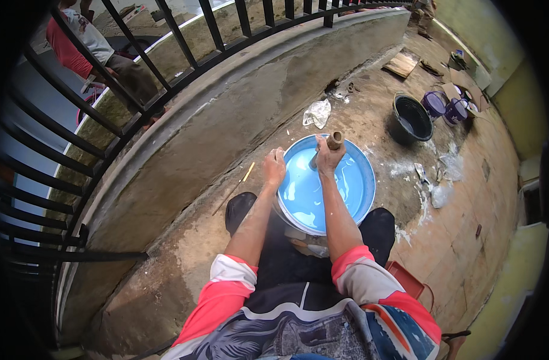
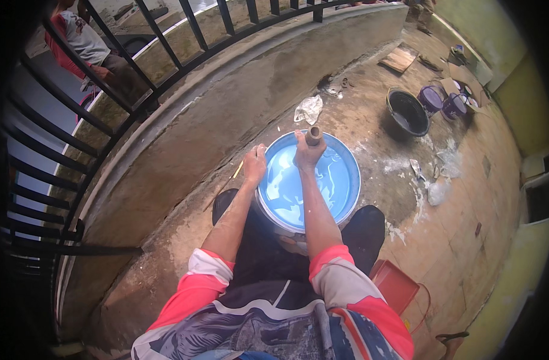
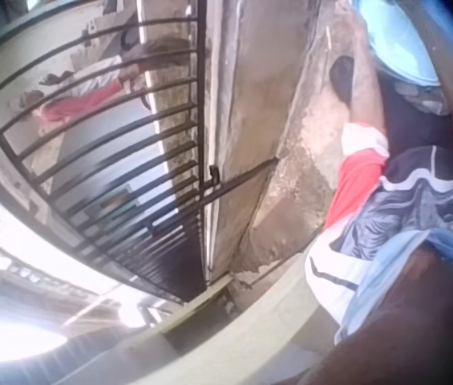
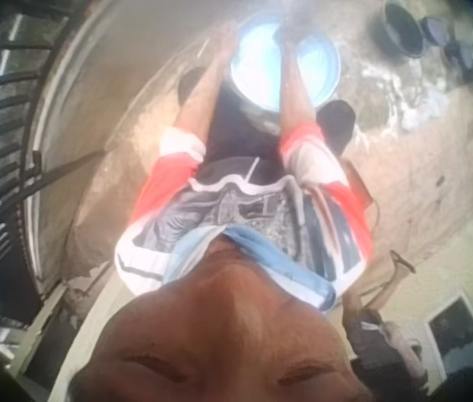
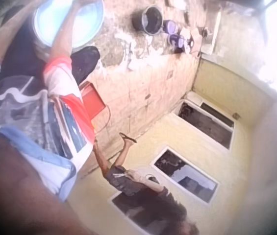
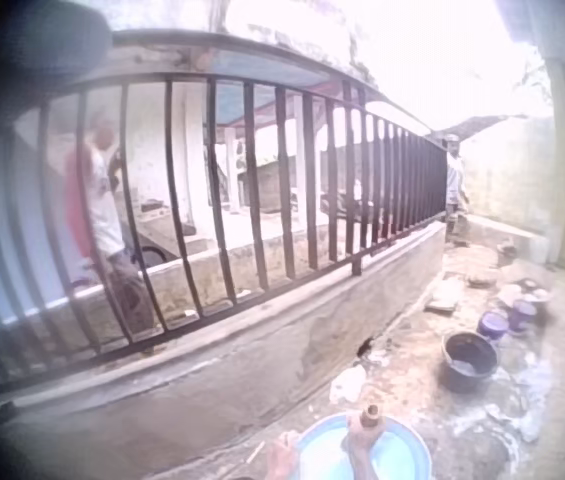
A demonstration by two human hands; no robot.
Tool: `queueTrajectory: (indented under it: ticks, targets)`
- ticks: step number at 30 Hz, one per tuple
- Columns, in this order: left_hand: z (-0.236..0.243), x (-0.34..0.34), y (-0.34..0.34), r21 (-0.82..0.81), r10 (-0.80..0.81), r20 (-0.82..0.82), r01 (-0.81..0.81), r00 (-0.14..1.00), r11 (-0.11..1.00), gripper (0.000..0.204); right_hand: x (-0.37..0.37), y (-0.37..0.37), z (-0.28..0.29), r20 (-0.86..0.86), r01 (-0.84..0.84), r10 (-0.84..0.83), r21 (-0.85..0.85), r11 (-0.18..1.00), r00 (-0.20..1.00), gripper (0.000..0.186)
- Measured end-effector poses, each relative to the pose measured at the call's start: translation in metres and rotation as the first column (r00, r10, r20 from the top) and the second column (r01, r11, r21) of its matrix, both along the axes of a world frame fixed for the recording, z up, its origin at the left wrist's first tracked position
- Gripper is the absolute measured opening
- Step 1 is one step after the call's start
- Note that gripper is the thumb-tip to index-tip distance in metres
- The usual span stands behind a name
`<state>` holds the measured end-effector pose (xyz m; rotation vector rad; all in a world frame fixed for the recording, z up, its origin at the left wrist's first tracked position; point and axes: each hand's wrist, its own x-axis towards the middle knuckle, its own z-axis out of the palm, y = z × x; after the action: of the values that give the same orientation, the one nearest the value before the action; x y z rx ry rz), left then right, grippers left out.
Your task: The person sits on the ground and stirs light blue paint in a bucket using a wooden stick. They occasionally lift the stick to check consistency and add water from a black bucket before continuing to mix.
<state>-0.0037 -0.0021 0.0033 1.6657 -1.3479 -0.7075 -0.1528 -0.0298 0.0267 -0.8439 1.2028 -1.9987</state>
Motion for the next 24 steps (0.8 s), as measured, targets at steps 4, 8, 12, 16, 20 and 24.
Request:
queueTrajectory:
  ticks: [4,8,12,16,20,24]
  targets:
    - [-0.008,0.009,-0.001,0.002,0.004,0.015,-0.004,1.000,1.000,0.041,0.023,0.073,0.016,0.013,-0.425,0.426,0.076,0.902,0.905,0.021]
    - [-0.011,0.006,-0.005,0.008,0.004,-0.013,-0.004,1.000,1.000,0.041,-0.014,0.113,0.015,-0.257,-0.598,0.638,0.222,0.770,0.726,0.018]
    - [-0.013,0.009,-0.005,0.029,-0.008,-0.011,0.009,1.000,1.000,0.042,-0.054,0.116,0.031,-0.559,-0.442,0.459,0.176,0.880,0.691,0.019]
    - [-0.010,0.008,-0.003,0.024,0.008,-0.006,-0.007,1.000,1.000,0.040,-0.097,0.067,0.009,-0.501,-0.062,0.139,0.167,0.984,0.854,0.017]
    - [-0.005,0.004,-0.003,0.016,0.001,-0.001,-0.001,1.000,1.000,0.039,-0.110,0.008,-0.009,-0.528,0.153,-0.095,0.067,0.986,0.844,0.018]
    - [-0.002,0.005,0.000,0.047,-0.001,-0.046,0.003,0.999,0.999,0.039,-0.063,-0.022,0.003,-0.440,0.213,-0.209,-0.042,0.976,0.873,0.019]
